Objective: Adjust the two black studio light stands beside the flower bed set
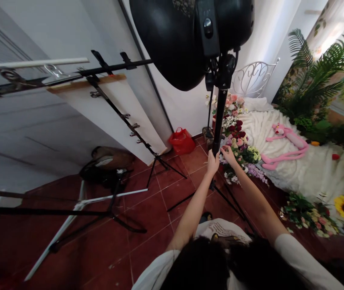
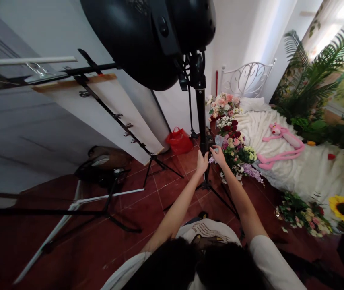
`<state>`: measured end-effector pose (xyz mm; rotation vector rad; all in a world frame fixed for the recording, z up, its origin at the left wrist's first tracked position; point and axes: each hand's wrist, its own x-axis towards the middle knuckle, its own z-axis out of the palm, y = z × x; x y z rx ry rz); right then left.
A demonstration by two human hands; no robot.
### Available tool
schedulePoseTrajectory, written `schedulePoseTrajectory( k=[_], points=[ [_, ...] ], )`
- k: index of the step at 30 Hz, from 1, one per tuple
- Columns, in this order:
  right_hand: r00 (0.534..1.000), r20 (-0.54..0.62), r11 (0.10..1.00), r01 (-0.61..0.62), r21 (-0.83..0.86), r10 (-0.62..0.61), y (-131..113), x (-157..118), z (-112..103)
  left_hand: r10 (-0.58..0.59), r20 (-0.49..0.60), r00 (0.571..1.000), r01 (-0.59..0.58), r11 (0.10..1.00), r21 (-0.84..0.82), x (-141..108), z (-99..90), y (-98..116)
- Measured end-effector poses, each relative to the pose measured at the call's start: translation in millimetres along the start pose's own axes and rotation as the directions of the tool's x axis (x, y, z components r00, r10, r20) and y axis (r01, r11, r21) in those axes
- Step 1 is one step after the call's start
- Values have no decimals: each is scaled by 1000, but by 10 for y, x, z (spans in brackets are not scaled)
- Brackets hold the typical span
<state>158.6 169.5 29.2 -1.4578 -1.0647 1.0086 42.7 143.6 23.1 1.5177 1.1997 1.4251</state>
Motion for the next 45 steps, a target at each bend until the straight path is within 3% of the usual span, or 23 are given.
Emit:
schedulePoseTrajectory(
  k=[3,5,8,11,14,19,22,25,28,30,34,36,38,40,42,45],
  points=[
    [981,-196,994,-28,-107,7,-69,84,67,6,16,1000,-6,1000,8,-3,-15,39],
    [968,-246,987,-80,-140,43,-124,131,96,15,30,999,-15,1000,10,-18,-39,71],
    [976,-194,991,-113,-72,98,-181,122,105,13,32,999,-13,1000,24,-96,-98,73],
    [985,-63,981,-152,117,160,-172,-36,68,6,18,1000,-7,999,43,-298,-176,-52],
    [979,17,944,-202,262,205,-81,-342,-45,-72,9,997,71,995,70,-630,-235,-305],
    [973,3,878,-209,431,230,259,-1077,-412,-229,120,966,215,969,122,-1164,-162,-665],
    [926,-92,819,-274,504,366,518,-1569,-676,-217,238,947,193,974,120,-1294,52,-672],
    [846,-213,753,-287,592,489,732,-2027,-945,-170,403,899,143,985,96,-1350,414,-537],
    [756,-352,715,-212,666,552,863,-2454,-1223,-78,600,796,76,997,29,-1501,872,-313],
    [682,-449,701,-131,701,577,914,-2755,-1402,-2,719,695,44,998,-40,-1708,1175,-127],
    [530,-607,679,78,730,592,983,-3452,-1685,172,891,420,37,978,-206,-2329,1656,302],
    [454,-661,668,174,723,597,998,-3817,-1771,267,925,271,61,954,-293,-2675,1829,526],
    [372,-701,657,261,708,608,991,-4151,-1826,346,924,162,96,927,-363,-3001,1975,738],
    [297,-725,642,337,689,622,958,-4423,-1860,386,918,94,134,909,-395,-3281,2105,921],
    [264,-727,619,392,681,634,908,-4615,-1881,382,924,35,168,909,-382,-3497,2219,1062],
    [306,-687,569,394,722,659,834,-4744,-1909,335,942,-25,205,924,-323,-3687,2334,1180]
  ],
)
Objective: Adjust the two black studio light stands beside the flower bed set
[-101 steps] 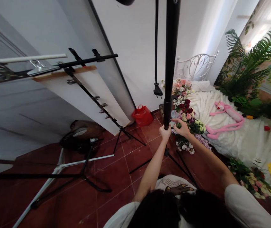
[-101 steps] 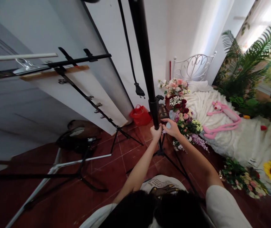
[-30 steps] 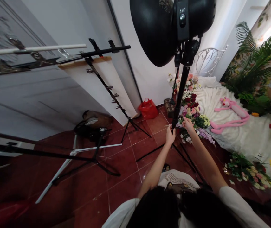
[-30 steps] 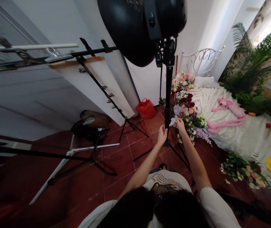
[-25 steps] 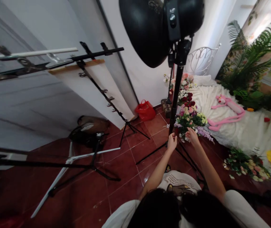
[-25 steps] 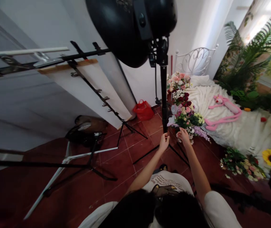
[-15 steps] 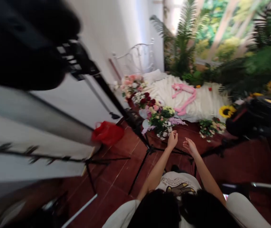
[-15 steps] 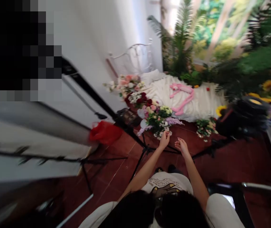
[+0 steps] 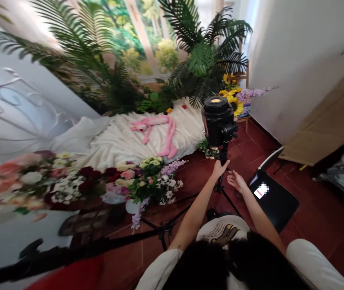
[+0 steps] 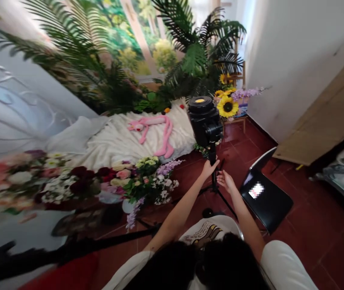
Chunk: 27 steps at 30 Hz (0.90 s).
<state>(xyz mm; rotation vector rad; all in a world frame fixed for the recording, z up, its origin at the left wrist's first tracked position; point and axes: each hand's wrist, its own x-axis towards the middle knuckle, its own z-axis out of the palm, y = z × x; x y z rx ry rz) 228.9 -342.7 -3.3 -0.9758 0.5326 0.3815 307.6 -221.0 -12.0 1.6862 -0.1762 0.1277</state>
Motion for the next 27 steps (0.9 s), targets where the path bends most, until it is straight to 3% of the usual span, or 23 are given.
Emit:
schedulePoseTrajectory(
  k=[5,9,12,15,16,18,20,21,23,25,27],
  points=[
    [972,156,982,-186,44,178,-78,86,93,-37,-14,999,38,999,20,26,60,-10],
    [968,170,963,-213,165,185,-124,242,170,-15,20,1000,13,996,90,5,58,-28],
    [980,157,977,-146,153,122,-139,316,176,1,36,999,-4,996,88,17,59,-37],
    [991,88,990,105,-92,-97,-134,324,154,-3,66,998,-4,994,109,37,48,-50],
    [972,67,943,234,-238,-224,-134,312,143,-1,75,997,-8,993,120,42,44,-56],
    [876,87,718,442,-538,-474,-146,273,118,6,75,997,-16,990,141,48,38,-72],
    [778,178,457,519,-722,-602,-172,230,93,12,75,997,-23,988,150,51,35,-88],
    [743,217,371,537,-758,-633,-187,215,86,17,79,997,-29,988,153,52,34,-95],
    [686,267,291,582,-759,-677,-211,209,94,35,91,995,-49,988,149,53,33,-107],
    [641,283,301,646,-702,-714,-220,240,144,43,100,994,-56,990,129,51,35,-123],
    [633,284,329,672,-663,-720,-217,296,237,24,102,994,-34,995,95,46,42,-150]
  ],
)
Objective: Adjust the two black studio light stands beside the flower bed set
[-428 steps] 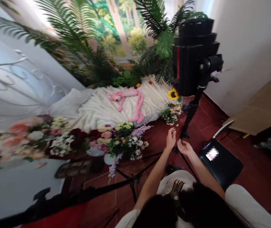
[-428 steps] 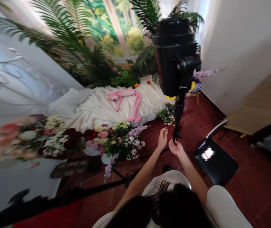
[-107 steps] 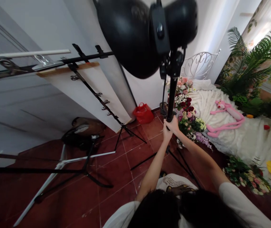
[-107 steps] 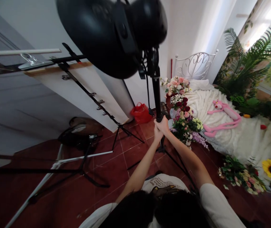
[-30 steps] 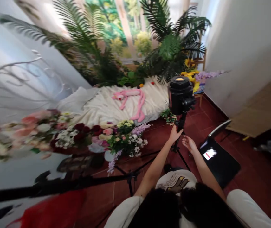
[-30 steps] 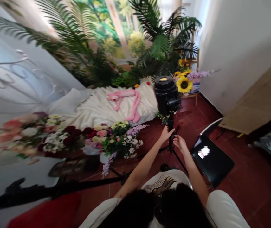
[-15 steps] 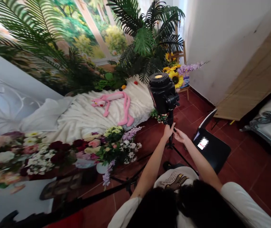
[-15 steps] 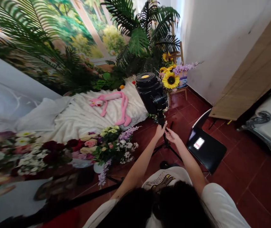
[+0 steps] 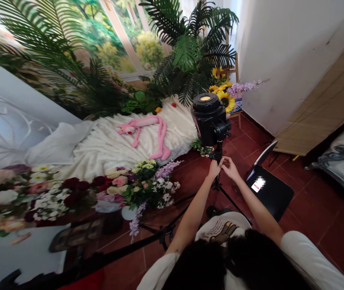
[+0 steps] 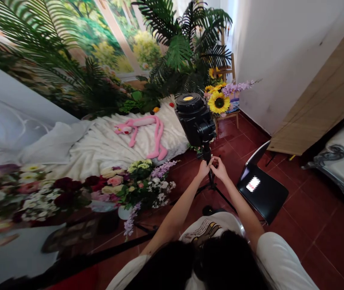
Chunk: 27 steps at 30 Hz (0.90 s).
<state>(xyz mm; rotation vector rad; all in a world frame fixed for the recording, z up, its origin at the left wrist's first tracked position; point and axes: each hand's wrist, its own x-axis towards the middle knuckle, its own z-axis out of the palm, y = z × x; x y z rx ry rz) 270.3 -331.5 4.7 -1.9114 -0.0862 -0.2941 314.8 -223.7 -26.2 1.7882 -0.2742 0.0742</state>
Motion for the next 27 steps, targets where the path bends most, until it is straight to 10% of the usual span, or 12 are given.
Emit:
schedulePoseTrajectory(
  k=[6,13,27],
  points=[
    [998,-61,989,14,-144,-23,-83,208,205,-95,-71,993,90,993,-77,-48,39,-92],
    [998,62,961,-26,275,9,-243,414,87,18,-79,997,-16,1000,23,-104,3,-69],
    [973,-108,927,228,298,-204,-1695,1012,-257,-24,-12,1000,25,991,128,-164,-147,116]
  ],
)
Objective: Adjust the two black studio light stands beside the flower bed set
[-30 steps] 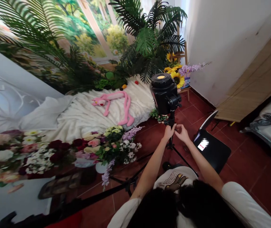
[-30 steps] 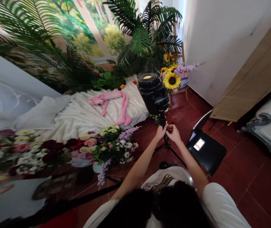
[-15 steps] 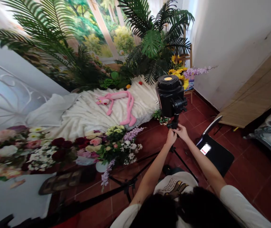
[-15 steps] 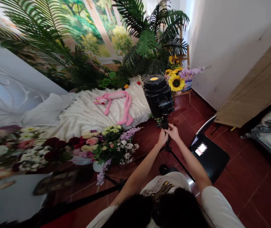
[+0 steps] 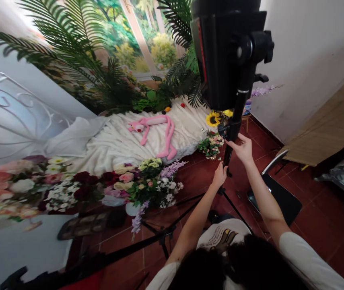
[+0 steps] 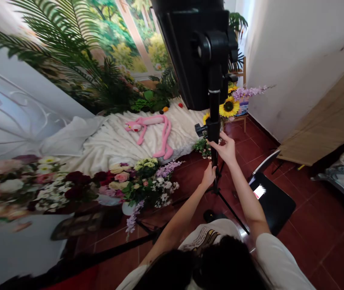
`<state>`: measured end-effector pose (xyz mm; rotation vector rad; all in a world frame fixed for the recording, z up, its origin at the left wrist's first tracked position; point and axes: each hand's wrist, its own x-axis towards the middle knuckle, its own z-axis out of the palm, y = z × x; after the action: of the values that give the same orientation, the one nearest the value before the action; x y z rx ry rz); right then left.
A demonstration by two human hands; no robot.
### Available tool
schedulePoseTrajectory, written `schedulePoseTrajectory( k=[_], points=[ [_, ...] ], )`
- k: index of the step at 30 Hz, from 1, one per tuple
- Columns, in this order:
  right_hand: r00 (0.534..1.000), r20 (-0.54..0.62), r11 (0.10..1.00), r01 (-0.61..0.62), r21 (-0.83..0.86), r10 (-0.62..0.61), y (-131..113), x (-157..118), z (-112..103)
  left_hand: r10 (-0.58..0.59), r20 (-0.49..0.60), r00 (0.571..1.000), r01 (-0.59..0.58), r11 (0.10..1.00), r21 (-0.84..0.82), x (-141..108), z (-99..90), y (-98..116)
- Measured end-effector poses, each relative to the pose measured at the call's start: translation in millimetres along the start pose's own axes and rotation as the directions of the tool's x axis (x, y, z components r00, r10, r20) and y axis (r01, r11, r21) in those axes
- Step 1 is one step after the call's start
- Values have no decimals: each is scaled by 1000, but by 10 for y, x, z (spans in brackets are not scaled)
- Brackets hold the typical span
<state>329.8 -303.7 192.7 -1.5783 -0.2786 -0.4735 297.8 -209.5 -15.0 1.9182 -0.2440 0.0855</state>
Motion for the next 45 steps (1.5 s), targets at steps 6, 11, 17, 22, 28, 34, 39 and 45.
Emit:
schedulePoseTrajectory(
  k=[6,11,17,22,28,34,39,45],
  points=[
    [999,-4,998,-40,-47,40,165,-373,-115,7,-13,1000,-6,1000,13,-3,2,-29],
    [949,25,904,-292,-312,315,725,-1030,-461,19,-10,1000,-19,1000,9,2,27,-90],
    [748,-11,744,-661,-95,663,1274,-1568,-387,27,0,1000,-27,999,22,9,22,-105],
    [474,236,285,-785,550,848,1426,-1553,-216,-10,5,1000,10,999,30,18,42,-127],
    [500,431,-156,-500,852,751,1373,-1550,-167,-10,-1,1000,10,1000,11,14,51,-132],
    [408,356,-104,-524,845,840,1301,-1653,-84,75,-29,997,-76,995,-60,-97,-138,-56],
    [357,456,-119,-667,735,815,1213,-1587,30,-67,-237,969,45,994,-98,-522,-686,-326],
    [259,634,-151,-842,518,729,1074,-1393,737,-311,-541,782,297,948,-116,-1352,-1604,-811]
  ],
)
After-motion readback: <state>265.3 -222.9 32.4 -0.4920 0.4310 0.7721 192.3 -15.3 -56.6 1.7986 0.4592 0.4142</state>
